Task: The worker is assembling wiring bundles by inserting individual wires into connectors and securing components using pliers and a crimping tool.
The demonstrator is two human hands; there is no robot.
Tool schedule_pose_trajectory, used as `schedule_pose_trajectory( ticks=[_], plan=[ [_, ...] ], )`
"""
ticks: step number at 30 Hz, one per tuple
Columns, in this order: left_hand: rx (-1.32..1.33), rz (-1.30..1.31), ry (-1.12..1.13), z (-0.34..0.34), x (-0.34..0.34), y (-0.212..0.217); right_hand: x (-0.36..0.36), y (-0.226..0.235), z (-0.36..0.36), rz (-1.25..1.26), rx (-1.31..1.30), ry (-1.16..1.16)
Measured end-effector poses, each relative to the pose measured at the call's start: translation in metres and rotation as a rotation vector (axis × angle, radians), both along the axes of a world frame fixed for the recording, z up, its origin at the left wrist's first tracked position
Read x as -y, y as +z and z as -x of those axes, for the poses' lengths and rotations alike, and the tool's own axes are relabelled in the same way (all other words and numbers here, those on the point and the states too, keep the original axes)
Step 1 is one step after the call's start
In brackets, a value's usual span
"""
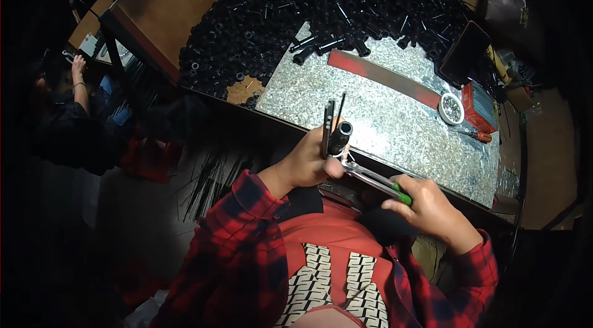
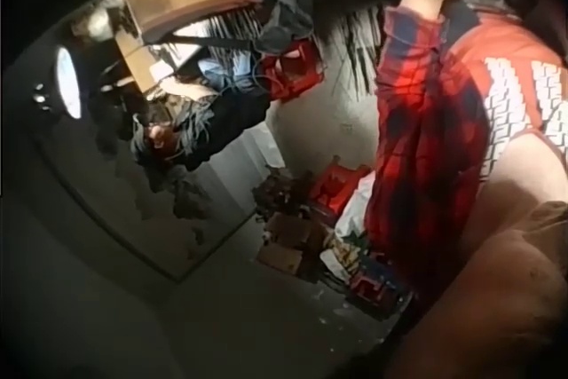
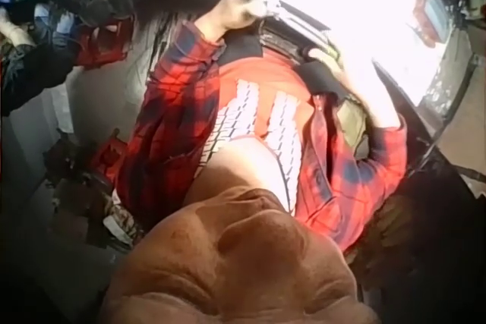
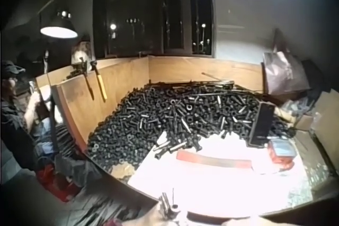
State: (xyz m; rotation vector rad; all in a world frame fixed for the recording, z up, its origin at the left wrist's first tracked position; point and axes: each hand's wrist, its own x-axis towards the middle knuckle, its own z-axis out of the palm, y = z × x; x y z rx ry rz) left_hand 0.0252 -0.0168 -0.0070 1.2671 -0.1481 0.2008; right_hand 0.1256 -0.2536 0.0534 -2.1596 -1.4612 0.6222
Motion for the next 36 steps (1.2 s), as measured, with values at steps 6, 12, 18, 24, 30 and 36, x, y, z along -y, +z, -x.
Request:
schedule_pose_trajectory(
  ticks=[6,12,18,24,30,36],
  plan=[
    [0.077,0.138,-0.021,0.008,-0.014,0.007,0.006,0.005,0.005,-0.034,-0.161,-0.291],
    [0.073,0.129,0.047,0.008,-0.013,0.014,0.012,0.004,-0.008,-0.445,0.358,-0.286],
    [0.022,0.158,0.065,0.011,-0.006,0.010,-0.005,0.022,-0.007,-0.421,1.010,-0.215],
    [-0.034,0.021,0.179,0.011,-0.004,0.010,-0.010,0.024,0.000,-0.361,1.222,-0.192],
    [-0.031,-0.095,0.286,0.011,0.000,0.019,-0.008,0.023,0.001,-0.379,1.141,-0.157],
    [-0.053,-0.039,0.282,0.011,0.002,0.014,-0.005,0.023,0.000,-0.428,1.288,-0.107]
  ],
)
